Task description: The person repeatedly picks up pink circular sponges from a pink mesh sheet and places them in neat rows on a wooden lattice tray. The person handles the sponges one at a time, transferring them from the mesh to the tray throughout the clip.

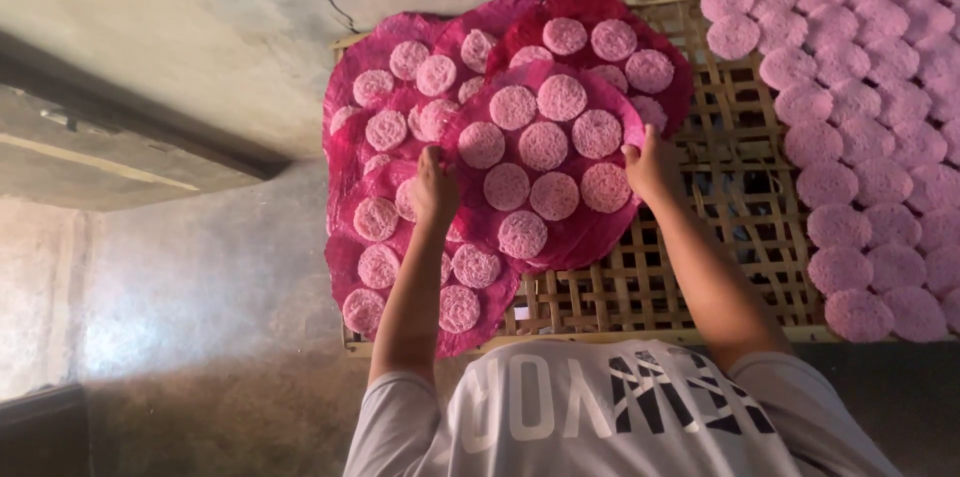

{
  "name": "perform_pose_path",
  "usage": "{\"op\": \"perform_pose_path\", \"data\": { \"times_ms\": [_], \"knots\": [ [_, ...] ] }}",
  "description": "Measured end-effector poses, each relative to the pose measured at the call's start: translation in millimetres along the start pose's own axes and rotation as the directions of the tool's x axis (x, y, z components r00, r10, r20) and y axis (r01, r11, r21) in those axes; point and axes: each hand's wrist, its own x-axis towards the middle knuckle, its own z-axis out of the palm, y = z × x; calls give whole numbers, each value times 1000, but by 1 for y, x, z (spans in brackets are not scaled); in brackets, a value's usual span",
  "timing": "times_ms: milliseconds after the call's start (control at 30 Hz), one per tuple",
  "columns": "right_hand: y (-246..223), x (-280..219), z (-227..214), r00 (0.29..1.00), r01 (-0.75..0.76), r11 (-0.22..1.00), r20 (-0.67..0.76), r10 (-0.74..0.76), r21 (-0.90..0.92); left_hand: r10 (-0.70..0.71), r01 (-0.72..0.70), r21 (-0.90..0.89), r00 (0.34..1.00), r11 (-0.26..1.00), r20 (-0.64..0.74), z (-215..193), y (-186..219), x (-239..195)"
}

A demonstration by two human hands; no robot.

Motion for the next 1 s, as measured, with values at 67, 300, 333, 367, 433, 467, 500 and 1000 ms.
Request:
{"op": "perform_pose_path", "data": {
  "times_ms": [67,300,333,367,433,467,500,1000],
  "knots": [
    [-17,-2,-8,992,-105,994,72,103,32,59,-57,-123,998,991,11,-14,19,0],
    [-45,-50,-39,988,145,928,-99,-117,344,37,-12,-309,996,951,76,-94,74,-3],
    [-41,-56,-46,976,218,871,-97,-195,440,68,-44,-324,996,945,61,-106,78,-9],
    [-35,-64,-56,957,283,798,-101,-273,532,96,-75,-339,994,938,45,-117,80,-17],
    [-23,-76,-70,963,256,791,-74,-260,555,79,-40,-317,991,948,111,-124,89,-40],
    [-14,-81,-79,985,166,859,-41,-167,485,32,22,-275,981,961,190,-120,95,-54],
    [-6,-86,-87,997,69,911,-12,-70,406,-19,83,-229,963,970,268,-114,101,-71],
    [34,-44,-62,883,452,881,73,-464,136,304,-358,138,903,924,303,90,186,-29]
  ]
}}
